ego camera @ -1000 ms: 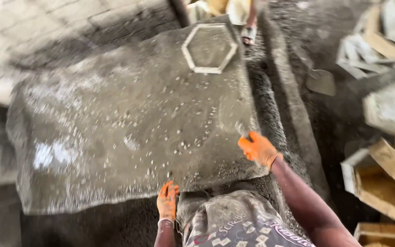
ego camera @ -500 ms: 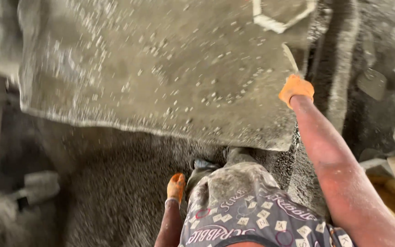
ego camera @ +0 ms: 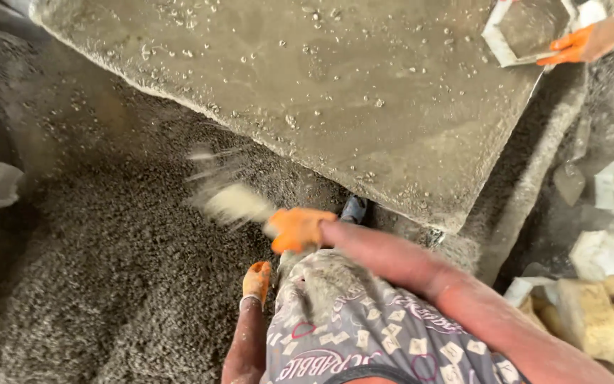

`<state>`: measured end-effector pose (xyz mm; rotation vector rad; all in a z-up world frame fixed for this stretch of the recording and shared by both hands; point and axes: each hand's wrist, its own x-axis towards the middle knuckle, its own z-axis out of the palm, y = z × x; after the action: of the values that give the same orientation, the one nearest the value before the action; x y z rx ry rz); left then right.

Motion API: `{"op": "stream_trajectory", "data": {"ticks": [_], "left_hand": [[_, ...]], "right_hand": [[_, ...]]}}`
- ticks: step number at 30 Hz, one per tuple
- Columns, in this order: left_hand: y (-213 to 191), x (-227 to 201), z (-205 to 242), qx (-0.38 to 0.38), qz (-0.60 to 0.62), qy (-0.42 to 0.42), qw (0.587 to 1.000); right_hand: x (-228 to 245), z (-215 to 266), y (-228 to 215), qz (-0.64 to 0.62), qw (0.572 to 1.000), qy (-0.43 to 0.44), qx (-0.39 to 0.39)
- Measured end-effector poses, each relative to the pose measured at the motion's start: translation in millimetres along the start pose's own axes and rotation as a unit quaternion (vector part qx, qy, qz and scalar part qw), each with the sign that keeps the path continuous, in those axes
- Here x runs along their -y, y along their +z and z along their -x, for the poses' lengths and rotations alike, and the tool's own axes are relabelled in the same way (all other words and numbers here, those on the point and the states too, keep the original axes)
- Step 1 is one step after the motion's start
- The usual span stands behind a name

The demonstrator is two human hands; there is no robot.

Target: Placing hexagonal molds on a flat surface and filling them with wet concrete mix using a trowel.

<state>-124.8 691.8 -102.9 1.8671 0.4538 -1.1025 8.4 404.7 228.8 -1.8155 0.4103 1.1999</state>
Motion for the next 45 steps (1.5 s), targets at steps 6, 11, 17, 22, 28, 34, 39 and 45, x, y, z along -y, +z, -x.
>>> {"op": "stream_trajectory", "data": {"ticks": [6, 11, 17, 22, 28, 34, 39, 45], "left_hand": [[-4.5, 13.6, 12.7, 0.004, 0.131, 0.017, 0.991], [5.4, 20.6, 23.0, -0.008, 0.052, -0.045, 0.998], [34.2, 57.1, 23.9, 0.004, 0.122, -0.041, 0.992], [63.4, 30.7, 54.4, -0.031, 0.034, -0.032, 0.998], [85.0, 31.9, 128.5, -0.059, 0.031, -0.070, 0.995], [118.4, 42.3, 167.7, -0.106, 0.046, -0.102, 0.988], [121.9, 15.0, 134.8, -0.014, 0.078, -0.087, 0.993], [111.2, -47.3, 110.7, -0.085, -0.097, -0.030, 0.991]], "right_hand": [[-30.6, -19.4, 41.2, 0.125, 0.957, -0.251, -0.079], [-98.5, 45.6, -36.1, -0.190, 0.968, 0.053, -0.157], [-220.6, 142.3, -143.2, -0.238, 0.899, 0.132, -0.343], [-329.4, 179.6, -275.7, -0.084, 0.868, 0.238, -0.428], [-456.2, 91.3, -363.9, 0.069, 0.834, 0.291, -0.463], [-405.3, -48.3, -255.6, 0.357, 0.849, 0.075, -0.382], [-166.7, -46.9, -101.1, 0.269, 0.939, -0.015, -0.213], [-83.8, 24.6, -75.5, 0.055, 0.982, -0.160, 0.081]]}}
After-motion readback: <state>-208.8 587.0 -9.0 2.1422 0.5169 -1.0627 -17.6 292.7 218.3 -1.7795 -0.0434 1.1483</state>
